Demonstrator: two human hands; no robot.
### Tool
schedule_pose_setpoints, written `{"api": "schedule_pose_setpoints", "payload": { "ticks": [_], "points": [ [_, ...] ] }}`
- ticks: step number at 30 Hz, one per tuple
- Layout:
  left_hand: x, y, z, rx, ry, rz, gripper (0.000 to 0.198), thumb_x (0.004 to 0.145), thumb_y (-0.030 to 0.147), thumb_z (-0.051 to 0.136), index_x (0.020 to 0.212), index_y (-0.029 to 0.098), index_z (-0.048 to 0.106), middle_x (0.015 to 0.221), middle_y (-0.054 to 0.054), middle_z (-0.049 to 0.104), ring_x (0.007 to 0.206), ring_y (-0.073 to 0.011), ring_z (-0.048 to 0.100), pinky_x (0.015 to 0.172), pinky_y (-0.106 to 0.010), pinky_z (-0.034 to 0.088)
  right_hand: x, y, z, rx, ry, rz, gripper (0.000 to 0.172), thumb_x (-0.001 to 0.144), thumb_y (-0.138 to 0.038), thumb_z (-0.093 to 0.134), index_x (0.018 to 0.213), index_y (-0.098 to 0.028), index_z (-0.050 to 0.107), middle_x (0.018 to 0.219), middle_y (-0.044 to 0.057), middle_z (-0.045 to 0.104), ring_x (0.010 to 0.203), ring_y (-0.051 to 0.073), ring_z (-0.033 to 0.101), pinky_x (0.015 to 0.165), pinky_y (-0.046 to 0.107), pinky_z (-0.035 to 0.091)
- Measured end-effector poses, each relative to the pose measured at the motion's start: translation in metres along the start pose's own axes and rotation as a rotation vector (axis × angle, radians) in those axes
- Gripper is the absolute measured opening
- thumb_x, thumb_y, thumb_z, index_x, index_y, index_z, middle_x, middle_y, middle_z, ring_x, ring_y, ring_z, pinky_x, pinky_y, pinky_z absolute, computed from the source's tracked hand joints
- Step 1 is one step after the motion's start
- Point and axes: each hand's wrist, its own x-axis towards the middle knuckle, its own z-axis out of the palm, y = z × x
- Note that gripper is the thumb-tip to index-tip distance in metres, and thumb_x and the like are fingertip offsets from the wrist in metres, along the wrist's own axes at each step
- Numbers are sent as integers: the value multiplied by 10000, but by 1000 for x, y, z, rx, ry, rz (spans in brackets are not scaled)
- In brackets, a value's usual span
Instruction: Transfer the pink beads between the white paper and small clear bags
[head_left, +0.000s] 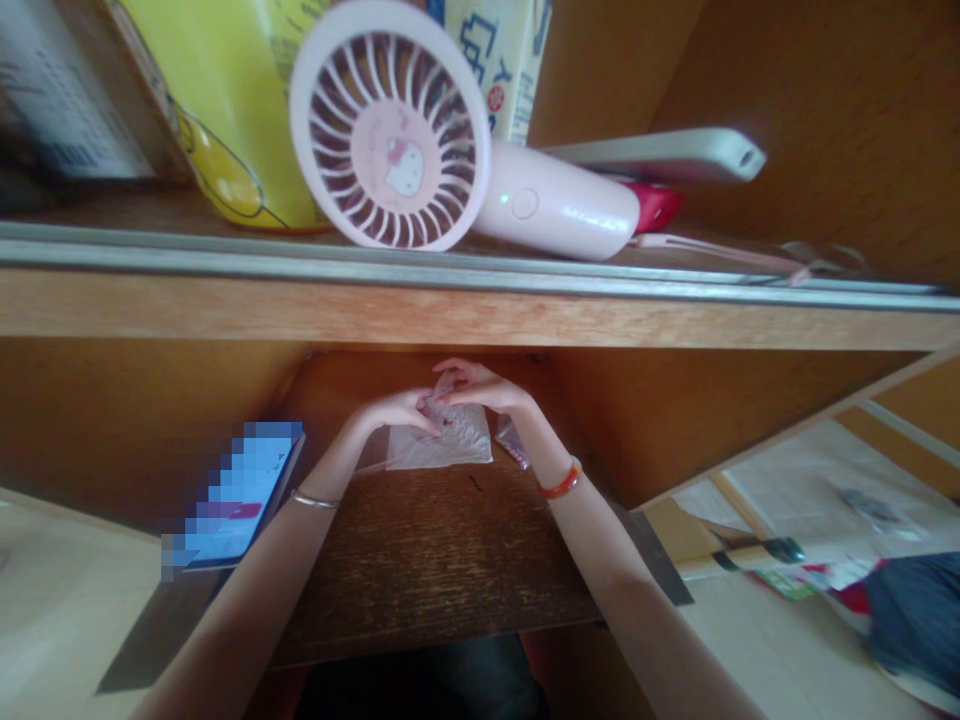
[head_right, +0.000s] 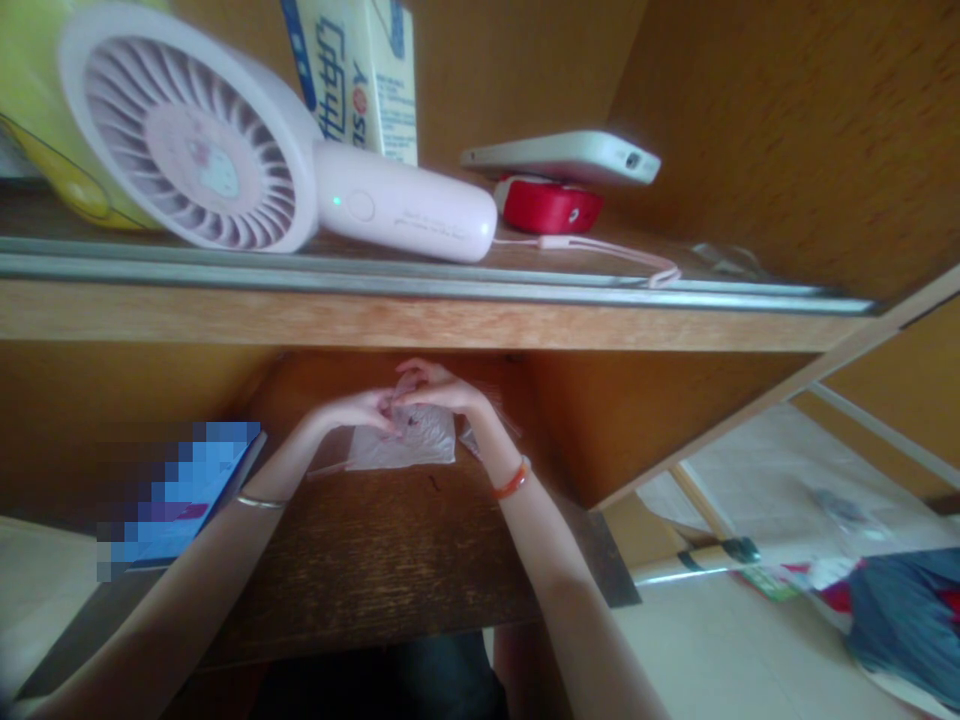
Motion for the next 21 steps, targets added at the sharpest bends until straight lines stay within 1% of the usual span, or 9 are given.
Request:
{"api": "schedule_pose_setpoints", "payload": {
  "ticks": [3, 8, 11, 15, 19, 21],
  "points": [
    [0, 3, 1, -24, -4, -51, 630, 569, 257, 805, 1150, 140, 590, 891, -51, 692, 683, -144, 615, 631, -258, 477, -1, -1, 0, 8, 2, -31, 534, 632, -217, 810, 1093, -182, 544, 884, 14, 637, 811, 142, 623, 709, 277, 520],
    [-2, 10, 4, -22, 46, -79, 644, 558, 248, 805, 1157, 134, 598, 907, -50, 701, 727, -169, 641, 652, -270, 482, -1, -3, -1, -27, -6, -46, 566, 625, -220, 819, 1104, -177, 521, 926, 33, 647, 855, 162, 637, 759, 310, 527],
    [-3, 14, 5, -23, 49, -42, 616, 560, 228, 800, 1141, 146, 612, 993, -64, 703, 831, -194, 652, 728, -295, 486, -1, -4, -2, -70, 9, -40, 588, 621, -231, 822, 1111, -178, 502, 959, 46, 648, 873, 172, 641, 787, 327, 526],
    [-2, 16, 6, 19, 58, -23, 655, 530, 221, 813, 1147, 154, 604, 1115, -88, 679, 951, -221, 631, 815, -318, 465, -2, -5, -2, -111, 8, -54, 592, 623, -243, 819, 1117, -170, 499, 947, 47, 645, 870, 175, 639, 793, 331, 523],
    [-2, 14, 4, 44, 33, -21, 638, 558, 280, 805, 1145, 150, 591, 1127, -96, 662, 943, -217, 620, 803, -308, 455, -1, -5, -4, -105, 22, -91, 543, 635, -243, 808, 1089, -179, 515, 918, 31, 647, 843, 158, 638, 765, 303, 521],
    [-3, 12, 0, 86, 56, -24, 629, 566, 316, 804, 1134, 149, 592, 1086, -92, 665, 907, -212, 618, 772, -298, 451, -1, -4, -6, -80, 25, -115, 530, 649, -236, 798, 1093, -176, 516, 910, 29, 654, 834, 150, 642, 756, 289, 518]
  ]
}}
